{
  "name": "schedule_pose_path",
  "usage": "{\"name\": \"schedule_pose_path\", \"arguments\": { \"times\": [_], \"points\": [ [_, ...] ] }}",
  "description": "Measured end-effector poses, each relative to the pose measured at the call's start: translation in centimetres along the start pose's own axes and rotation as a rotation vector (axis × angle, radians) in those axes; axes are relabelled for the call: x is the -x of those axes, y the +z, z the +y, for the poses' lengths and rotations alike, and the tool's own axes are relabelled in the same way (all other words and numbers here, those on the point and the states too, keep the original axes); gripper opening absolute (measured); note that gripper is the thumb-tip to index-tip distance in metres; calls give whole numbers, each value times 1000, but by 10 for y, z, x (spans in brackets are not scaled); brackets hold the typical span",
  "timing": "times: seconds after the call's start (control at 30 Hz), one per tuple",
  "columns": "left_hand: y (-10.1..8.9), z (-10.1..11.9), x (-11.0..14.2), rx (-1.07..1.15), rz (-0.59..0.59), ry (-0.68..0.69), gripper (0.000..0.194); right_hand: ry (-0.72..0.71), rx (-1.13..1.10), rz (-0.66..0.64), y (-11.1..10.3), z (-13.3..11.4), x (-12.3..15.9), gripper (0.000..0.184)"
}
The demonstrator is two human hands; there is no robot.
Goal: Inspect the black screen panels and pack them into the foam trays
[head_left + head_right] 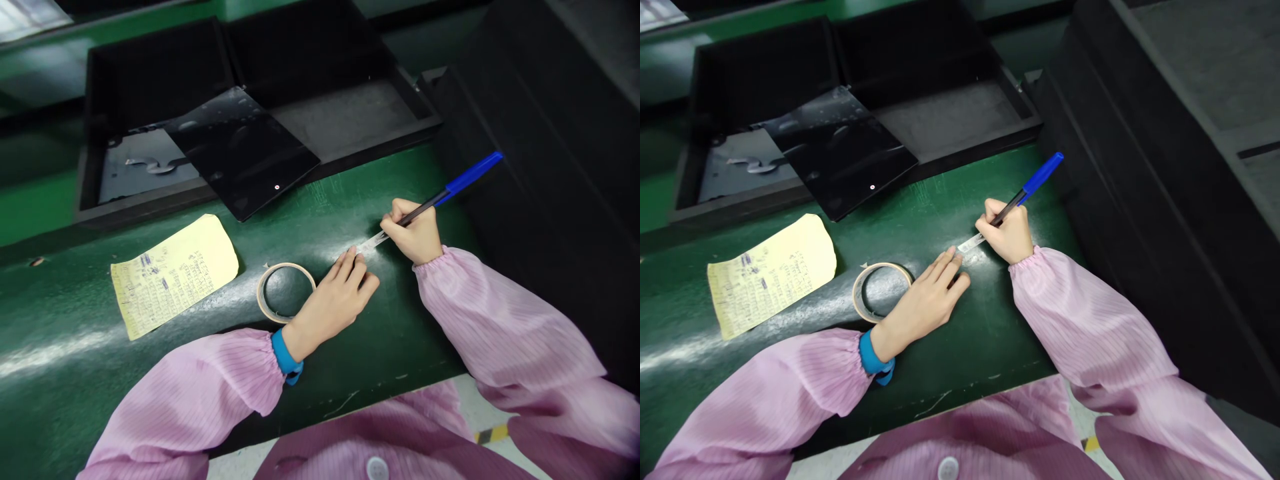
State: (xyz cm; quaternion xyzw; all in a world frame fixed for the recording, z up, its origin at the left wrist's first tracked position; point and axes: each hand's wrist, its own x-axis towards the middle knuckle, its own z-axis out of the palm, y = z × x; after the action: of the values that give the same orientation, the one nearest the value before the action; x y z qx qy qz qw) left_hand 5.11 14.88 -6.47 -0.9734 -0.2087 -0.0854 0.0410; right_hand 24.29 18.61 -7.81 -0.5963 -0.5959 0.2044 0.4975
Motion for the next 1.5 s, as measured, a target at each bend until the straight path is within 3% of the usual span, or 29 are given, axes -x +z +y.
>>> {"name": "schedule_pose_path", "arguments": {
  "times": [1.13,1.3,1.4,1.5],
  "points": [
    [1,1,0,15,-3,-4,21,-10,-31,12,-5,5,-2,34],
    [0,1,0,17,-6,1,22,113,-91,32,-12,0,-4,21],
    [1,0,-1,16,-2,-5,22,49,53,-31,-20,0,1,24],
    [1,0,0,10,-2,-10,21,-92,167,-134,-28,1,8,10]
  ]
}}
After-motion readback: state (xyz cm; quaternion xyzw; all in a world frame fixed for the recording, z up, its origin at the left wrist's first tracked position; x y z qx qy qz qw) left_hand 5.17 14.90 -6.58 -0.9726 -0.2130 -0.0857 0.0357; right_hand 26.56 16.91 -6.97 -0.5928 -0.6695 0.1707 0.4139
